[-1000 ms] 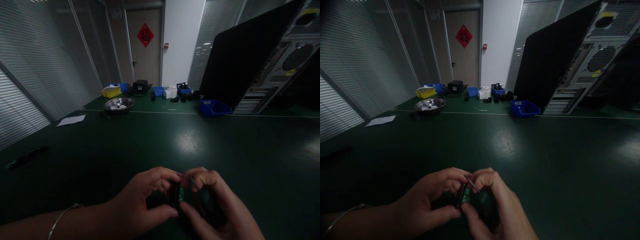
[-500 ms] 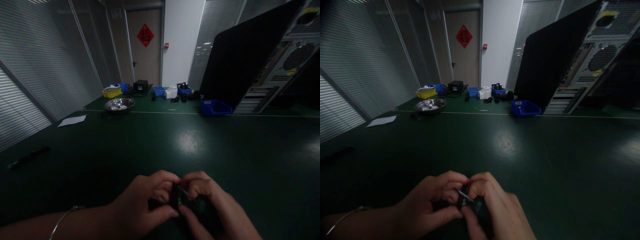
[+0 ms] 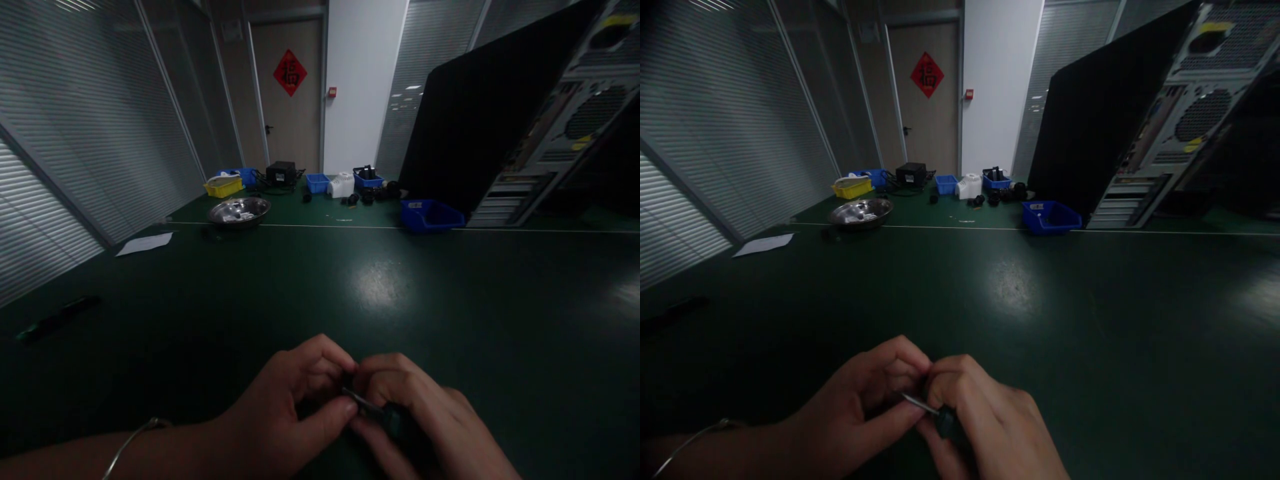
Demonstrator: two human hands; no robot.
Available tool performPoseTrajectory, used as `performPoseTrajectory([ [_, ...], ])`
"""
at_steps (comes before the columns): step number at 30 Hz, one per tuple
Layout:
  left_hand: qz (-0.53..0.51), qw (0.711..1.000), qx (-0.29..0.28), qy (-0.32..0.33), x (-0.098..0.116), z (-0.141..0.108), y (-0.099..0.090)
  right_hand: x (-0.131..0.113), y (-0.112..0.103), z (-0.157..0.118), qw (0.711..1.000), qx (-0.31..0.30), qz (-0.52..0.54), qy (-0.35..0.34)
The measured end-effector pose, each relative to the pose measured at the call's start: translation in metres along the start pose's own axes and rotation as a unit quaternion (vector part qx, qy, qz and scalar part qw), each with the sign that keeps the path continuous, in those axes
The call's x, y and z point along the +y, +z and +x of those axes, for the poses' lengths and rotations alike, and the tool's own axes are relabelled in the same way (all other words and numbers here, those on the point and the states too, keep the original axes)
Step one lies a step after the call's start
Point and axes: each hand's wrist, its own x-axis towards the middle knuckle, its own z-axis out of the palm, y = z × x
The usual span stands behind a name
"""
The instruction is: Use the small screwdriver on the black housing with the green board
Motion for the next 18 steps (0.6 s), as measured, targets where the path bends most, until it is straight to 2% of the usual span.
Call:
performPoseTrajectory([
  [4,0.009,0.999,0.03,0.015,-0.0015,0.0002,-0.0007,-0.001,-0.0013,0.0022,0.998,0.042,0.023,-0.028],
  [9,-0.022,0.998,0.062,-0.023,-0.0015,-0.0007,-0.0033,-0.0043,-0.0061,0.005,0.996,0.082,0.015,-0.037],
  [18,-0.053,0.998,0.02,-0.025,0.003,-0.0032,-0.006,-0.0066,-0.0094,0.0025,0.995,0.083,0.049,-0.022],
])
